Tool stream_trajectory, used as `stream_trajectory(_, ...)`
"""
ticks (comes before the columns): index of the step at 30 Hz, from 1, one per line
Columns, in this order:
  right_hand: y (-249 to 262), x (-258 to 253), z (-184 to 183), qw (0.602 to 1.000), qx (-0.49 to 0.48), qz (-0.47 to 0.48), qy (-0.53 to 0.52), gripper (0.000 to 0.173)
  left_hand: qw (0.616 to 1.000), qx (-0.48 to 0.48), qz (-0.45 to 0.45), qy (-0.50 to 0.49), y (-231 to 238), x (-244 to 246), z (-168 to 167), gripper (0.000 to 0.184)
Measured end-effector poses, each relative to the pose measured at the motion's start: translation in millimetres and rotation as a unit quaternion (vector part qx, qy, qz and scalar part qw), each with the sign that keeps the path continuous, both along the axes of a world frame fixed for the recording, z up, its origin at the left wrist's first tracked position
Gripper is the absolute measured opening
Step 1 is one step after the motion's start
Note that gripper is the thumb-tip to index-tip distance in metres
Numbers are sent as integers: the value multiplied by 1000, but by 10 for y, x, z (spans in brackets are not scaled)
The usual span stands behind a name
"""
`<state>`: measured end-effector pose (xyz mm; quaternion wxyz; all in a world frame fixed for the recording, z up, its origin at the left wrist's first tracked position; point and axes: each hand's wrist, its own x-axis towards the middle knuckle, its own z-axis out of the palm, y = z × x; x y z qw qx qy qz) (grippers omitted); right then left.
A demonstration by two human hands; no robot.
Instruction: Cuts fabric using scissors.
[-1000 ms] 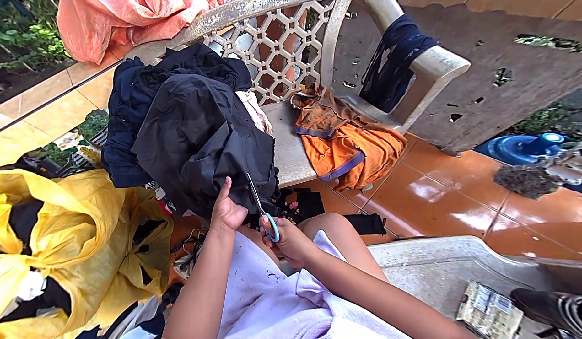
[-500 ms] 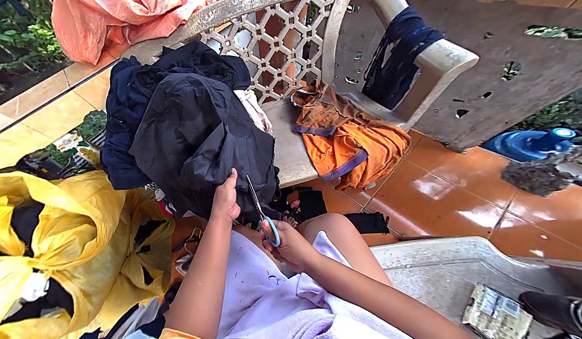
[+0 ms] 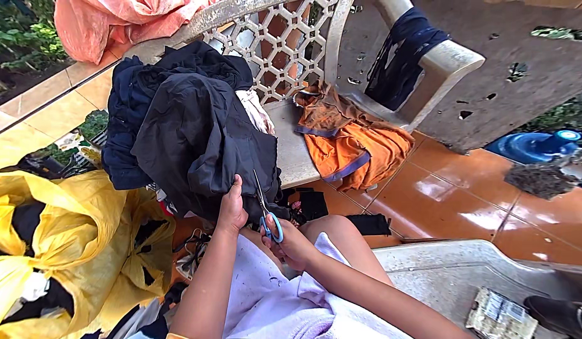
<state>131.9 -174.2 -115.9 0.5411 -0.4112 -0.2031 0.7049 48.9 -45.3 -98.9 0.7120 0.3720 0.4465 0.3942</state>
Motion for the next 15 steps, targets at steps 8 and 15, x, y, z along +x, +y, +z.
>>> stream_trajectory(8,-8,-43,35,1000,-5,-21,-2,33,998,-22,-4,-54,-20,-6,0,44)
stream_trajectory(15,81,10,30,999,-8,-21,29,39,997,-31,-31,-65,-70,-32,-41,44)
